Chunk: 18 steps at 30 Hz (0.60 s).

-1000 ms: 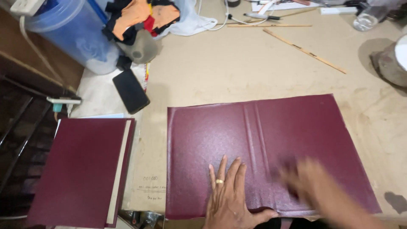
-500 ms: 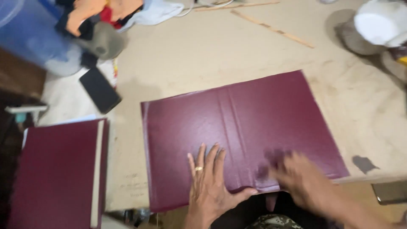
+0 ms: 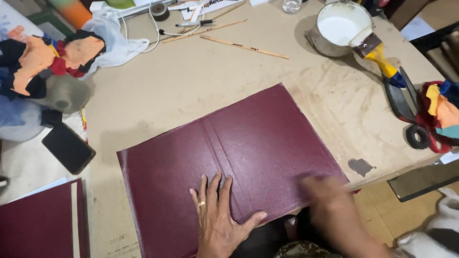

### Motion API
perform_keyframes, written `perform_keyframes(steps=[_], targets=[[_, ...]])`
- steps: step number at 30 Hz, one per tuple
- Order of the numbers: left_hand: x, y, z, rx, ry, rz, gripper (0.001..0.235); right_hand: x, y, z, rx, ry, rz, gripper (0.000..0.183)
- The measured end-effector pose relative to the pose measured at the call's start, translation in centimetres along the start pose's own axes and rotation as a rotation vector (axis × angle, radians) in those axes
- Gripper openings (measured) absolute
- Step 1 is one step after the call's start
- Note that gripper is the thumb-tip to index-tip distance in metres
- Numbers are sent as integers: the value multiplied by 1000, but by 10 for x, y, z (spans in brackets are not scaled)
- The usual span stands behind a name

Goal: The person applies glue to a board, attaches a spine strip, and presses a cover board into place. They then wipe a maroon cover sheet with a cloth and place it over the assembled board. The person handles boards, glue, a brush, a cloth, and a cover sheet.

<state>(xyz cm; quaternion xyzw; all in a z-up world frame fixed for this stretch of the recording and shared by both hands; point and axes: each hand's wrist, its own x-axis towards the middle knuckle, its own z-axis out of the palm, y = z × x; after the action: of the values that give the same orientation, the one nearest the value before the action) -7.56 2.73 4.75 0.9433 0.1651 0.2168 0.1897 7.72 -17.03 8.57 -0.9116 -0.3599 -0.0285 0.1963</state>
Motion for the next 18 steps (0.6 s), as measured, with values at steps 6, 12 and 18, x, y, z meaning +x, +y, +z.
perform_keyframes(steps=[6,12,18], targets=[[2,7,-8,55,-12,38,119,-25,89,-14,-106,71,233,29],[0,6,-3,92,21,26,127,-43,38,77,-33,-226,-407,62],[-7,-7,19,30,104,35,127,111,82,30,-54,86,-165,53]])
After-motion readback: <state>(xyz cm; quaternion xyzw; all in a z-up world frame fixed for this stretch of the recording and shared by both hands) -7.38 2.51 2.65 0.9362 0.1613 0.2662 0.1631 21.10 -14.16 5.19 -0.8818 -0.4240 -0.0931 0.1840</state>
